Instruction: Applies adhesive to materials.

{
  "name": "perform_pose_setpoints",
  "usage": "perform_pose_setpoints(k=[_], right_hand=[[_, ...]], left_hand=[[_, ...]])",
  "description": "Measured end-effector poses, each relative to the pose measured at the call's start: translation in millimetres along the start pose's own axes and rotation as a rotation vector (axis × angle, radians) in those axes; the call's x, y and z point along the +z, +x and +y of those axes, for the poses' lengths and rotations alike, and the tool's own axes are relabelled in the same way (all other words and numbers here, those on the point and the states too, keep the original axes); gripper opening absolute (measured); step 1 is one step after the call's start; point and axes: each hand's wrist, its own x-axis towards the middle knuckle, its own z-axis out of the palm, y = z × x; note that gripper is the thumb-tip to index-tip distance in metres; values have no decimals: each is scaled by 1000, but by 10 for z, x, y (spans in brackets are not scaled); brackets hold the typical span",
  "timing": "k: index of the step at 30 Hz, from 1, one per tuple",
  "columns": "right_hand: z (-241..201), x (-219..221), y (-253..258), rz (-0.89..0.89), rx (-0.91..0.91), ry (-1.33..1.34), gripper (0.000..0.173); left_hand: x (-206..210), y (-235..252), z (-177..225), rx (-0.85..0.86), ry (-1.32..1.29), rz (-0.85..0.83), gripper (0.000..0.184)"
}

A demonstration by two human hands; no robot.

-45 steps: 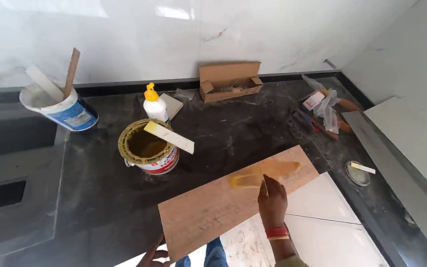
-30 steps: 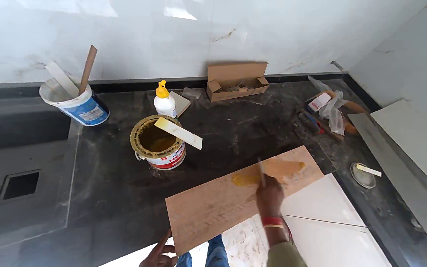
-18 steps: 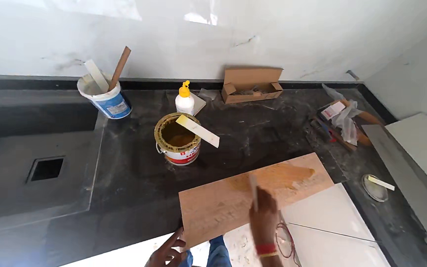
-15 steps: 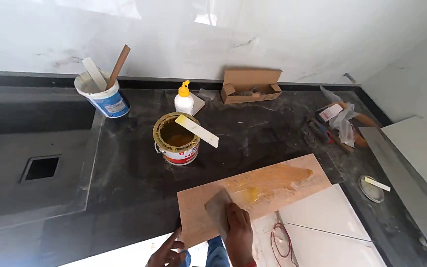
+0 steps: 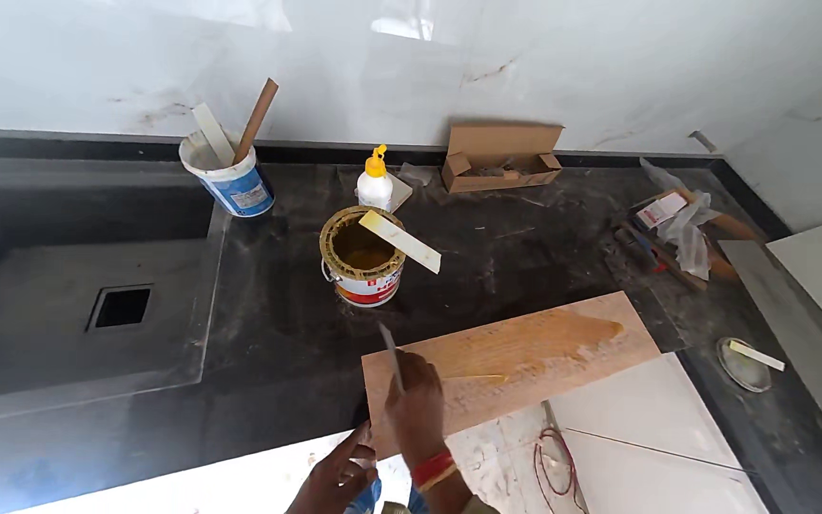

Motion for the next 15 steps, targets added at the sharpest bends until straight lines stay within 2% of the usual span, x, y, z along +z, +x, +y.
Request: perform_pose_setpoints(k=[2, 4, 6, 9, 11, 15], right_hand=[[242, -296, 42, 117, -8, -18, 27], [634, -594, 78, 161, 84, -91, 29], [835, -524, -76, 123, 101, -163, 31], [554, -99, -521, 33, -60, -92, 38], [409, -103, -564, 19, -83, -19, 36], [834, -598, -148, 59, 215, -137, 29]], left_hand=[[-3, -25, -7, 3, -27, 20, 72], [3, -67, -51, 4, -85, 34, 69], [64, -113, -145, -8, -171, 31, 68], [150, -63, -184, -17, -278, 25, 70], [156, -43, -203, 0, -324, 38, 65], [93, -32, -237, 11, -343, 30, 57]])
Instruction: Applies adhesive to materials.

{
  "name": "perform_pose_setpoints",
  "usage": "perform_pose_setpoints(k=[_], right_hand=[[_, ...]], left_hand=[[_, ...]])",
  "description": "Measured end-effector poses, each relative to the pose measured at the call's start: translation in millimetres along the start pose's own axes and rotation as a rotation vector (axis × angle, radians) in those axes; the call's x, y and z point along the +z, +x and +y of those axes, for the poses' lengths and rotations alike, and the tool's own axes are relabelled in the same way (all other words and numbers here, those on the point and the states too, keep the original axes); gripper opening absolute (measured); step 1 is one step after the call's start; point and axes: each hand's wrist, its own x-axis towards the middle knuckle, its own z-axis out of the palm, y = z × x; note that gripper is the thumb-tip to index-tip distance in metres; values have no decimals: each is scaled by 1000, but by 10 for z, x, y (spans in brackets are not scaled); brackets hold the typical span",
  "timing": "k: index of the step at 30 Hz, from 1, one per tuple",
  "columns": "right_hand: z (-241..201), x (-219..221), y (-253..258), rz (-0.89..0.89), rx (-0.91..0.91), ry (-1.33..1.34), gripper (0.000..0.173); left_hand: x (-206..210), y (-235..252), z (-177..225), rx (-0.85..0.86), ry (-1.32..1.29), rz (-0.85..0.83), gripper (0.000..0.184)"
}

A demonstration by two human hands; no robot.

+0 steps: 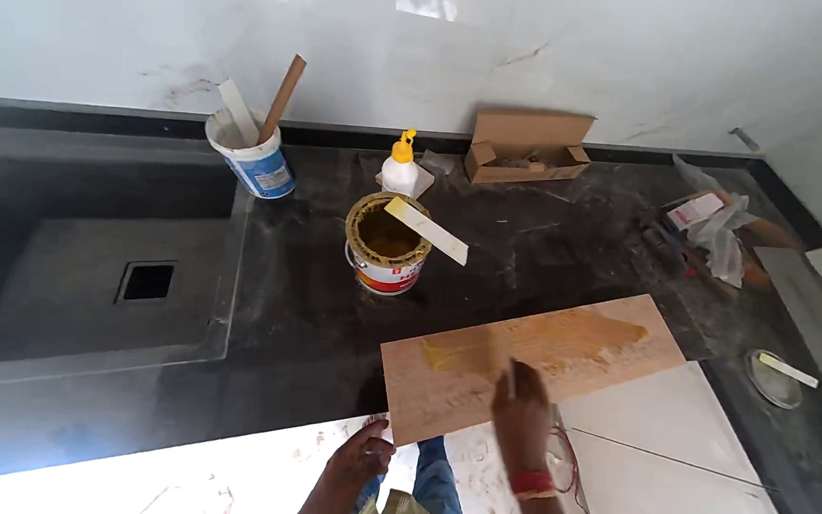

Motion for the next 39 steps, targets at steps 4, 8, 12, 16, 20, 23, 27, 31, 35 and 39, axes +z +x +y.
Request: perform_pose_setpoints(k=[4, 8, 12, 16, 20, 23, 27, 31, 35, 39], right_hand=[[-123, 156, 97, -36, -26, -123, 39], [-953, 455, -198, -220, -123, -99, 43], [-1463, 687, -508, -278, -295, 20, 46], [-1114, 305, -390, -117, -297, 243, 27], [-105, -200, 61, 77, -137, 151, 27], [316, -43, 4, 22, -129, -47, 32], [-22, 255, -501, -63, -455, 94, 36], [-86, 85, 76, -3, -201, -1, 31], [-351, 332, 175, -99, -112, -40, 36], [-1179, 644, -675, -277, -354, 63, 41]], left_hand=[[38, -28, 11, -42, -13, -65, 63], [69, -36, 23, -49, -31, -82, 67], [153, -168, 200, -36, 34, -9, 31], [59, -120, 65, -67, 47, -44, 53], [-32, -34, -86, -62, 28, -49, 56], [-18, 1, -152, -62, -15, -60, 57], [57, 98, -157, -49, -44, -47, 54], [94, 42, -102, -71, -17, -34, 54], [121, -11, -76, -80, -14, -66, 62], [205, -133, 8, -22, -43, 85, 33]])
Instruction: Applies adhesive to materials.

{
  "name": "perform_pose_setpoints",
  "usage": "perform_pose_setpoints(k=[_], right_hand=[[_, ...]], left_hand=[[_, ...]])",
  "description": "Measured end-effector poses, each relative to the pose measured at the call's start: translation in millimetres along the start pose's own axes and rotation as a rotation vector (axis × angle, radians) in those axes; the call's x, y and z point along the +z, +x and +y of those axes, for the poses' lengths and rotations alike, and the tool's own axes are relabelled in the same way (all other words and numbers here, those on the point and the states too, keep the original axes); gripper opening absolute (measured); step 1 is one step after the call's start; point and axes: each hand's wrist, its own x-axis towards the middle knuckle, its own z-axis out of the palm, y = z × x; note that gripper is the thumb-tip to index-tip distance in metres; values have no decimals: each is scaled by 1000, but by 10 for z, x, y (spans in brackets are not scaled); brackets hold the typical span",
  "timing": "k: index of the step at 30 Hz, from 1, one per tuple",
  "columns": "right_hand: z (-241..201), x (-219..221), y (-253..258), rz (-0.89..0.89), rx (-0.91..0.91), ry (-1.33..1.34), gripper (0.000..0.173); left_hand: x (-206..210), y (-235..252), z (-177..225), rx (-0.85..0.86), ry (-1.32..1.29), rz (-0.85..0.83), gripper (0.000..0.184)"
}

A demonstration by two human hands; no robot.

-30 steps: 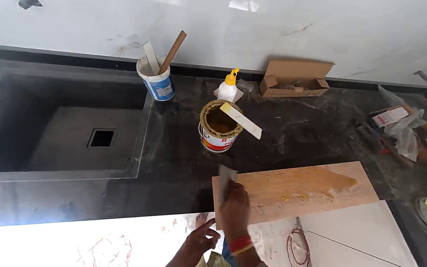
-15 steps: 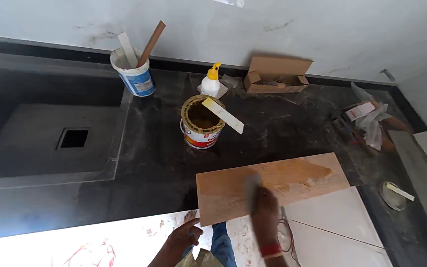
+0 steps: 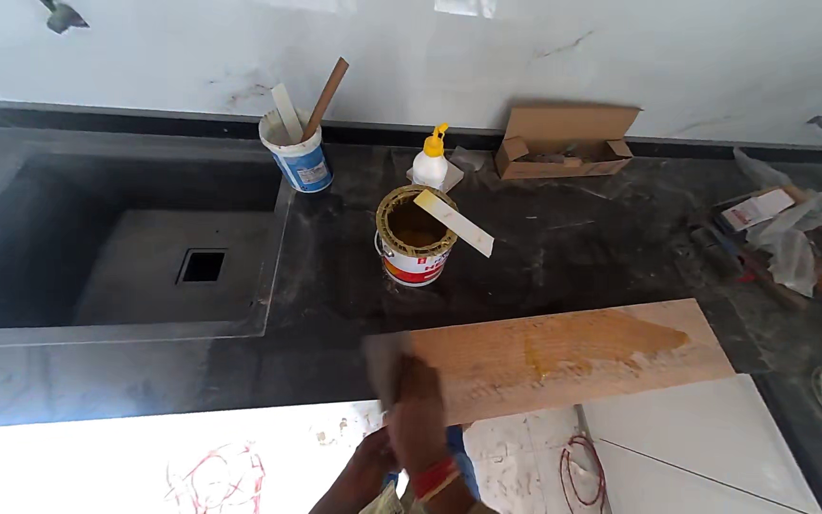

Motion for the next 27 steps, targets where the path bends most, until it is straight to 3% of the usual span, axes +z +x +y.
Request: perform_pose_setpoints(k=[2, 4, 6, 8, 11, 13, 19, 21, 24, 27], right_hand=[[-159, 12, -115, 38, -130, 93, 43], [135, -239, -109, 184, -130, 129, 35], [716, -662, -66, 287, 62, 99, 28], [1350, -1049, -4, 329, 308, 38, 28], [1967, -1107, 4, 358, 469, -34, 25], [1849, -995, -26, 295, 392, -36, 26], [463, -170, -438, 111, -49, 45, 37], [182, 10, -608, 56, -178, 129, 38], [351, -198, -620, 99, -207, 242, 34], [1159, -831, -372, 259, 40, 214, 27]], left_hand=[[20, -111, 78, 26, -9, 44, 29], [-38, -31, 33, -51, -12, 26, 38], [-149, 35, -145, -108, -32, -9, 48], [-255, 14, -250, -138, -34, 3, 46], [-373, -72, -299, -189, -53, 67, 41], [-429, -90, -284, -231, -68, 123, 38], [-567, -99, -360, -263, -95, 213, 35], [-572, -154, -330, -252, -110, 290, 31], [-697, -217, -339, -270, -90, 352, 34], [-820, -235, -467, -335, -62, 384, 38]])
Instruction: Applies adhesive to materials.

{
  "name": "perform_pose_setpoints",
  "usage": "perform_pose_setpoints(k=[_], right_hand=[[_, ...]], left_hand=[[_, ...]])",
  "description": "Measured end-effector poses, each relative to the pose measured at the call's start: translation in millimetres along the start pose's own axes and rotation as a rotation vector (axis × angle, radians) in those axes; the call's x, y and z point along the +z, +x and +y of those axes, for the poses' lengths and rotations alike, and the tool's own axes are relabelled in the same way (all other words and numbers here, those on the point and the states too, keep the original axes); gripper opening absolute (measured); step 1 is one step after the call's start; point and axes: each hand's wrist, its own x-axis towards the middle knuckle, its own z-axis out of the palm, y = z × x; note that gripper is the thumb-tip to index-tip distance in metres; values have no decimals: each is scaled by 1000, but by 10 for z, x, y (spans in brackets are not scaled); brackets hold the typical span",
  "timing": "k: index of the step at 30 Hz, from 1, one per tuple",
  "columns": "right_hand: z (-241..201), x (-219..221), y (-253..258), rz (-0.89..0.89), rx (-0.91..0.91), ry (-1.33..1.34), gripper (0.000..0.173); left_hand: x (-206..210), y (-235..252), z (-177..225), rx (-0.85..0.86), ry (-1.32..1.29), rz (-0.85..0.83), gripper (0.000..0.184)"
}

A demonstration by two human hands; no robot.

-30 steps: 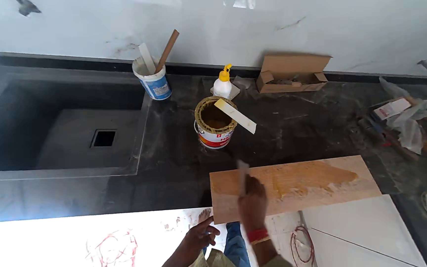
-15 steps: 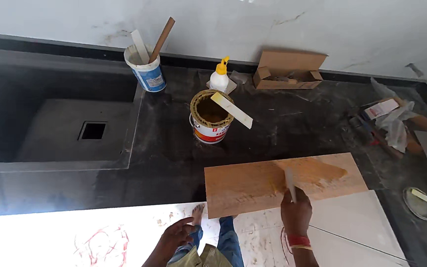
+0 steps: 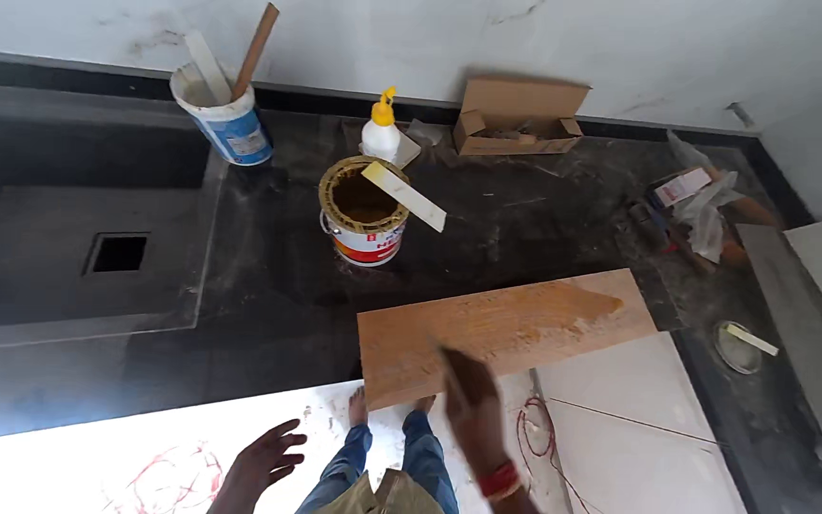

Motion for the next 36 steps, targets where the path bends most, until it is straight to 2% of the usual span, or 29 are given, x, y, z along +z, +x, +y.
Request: perform_pose_setpoints(k=[2, 4, 6, 8, 10, 14, 16, 19, 24, 27, 30, 32, 33, 36], right_hand=[[589, -375, 281, 131, 22, -135, 27], [1073, -475, 257, 164, 7, -250, 32], [1132, -408, -74, 36, -41, -246, 32], [1021, -329, -361, -54, -203, -163, 28], [973, -454, -373, -85, -252, -109, 27], [1371, -861, 329, 37, 31, -241, 25], [1535, -851, 472, 52, 72, -283, 26], [1362, -706, 337, 12, 26, -274, 28], [614, -256, -135, -121, -91, -184, 29], [86, 157, -475, -275, -187, -154, 37], [-474, 412, -777, -526, -291, -13, 43], [-598, 414, -782, -469, -361, 104, 43], [-550, 333, -693, -383, -352, 126, 41], [94, -177, -191, -68, -218, -22, 24]], left_hand=[[-19, 10, -20, -23, 18, 31, 38], [7, -14, -54, -43, 25, 63, 38], [86, -24, -60, -47, 18, 76, 38], [213, -63, -73, -43, 1, 85, 39], [324, -181, -154, -40, -29, 101, 39], [582, -305, -285, -43, -64, 132, 37], [673, -384, -383, -40, -107, 162, 36], [761, -529, -570, -53, -182, 226, 36], [821, -635, -892, -90, -257, 232, 35], [787, -669, -961, -96, -254, 197, 36], [707, -738, -953, -75, -242, 214, 33], [588, -801, -945, -44, -240, 255, 33], [477, -812, -978, -31, -225, 252, 37], [202, -884, -1122, -43, -174, 244, 45]])
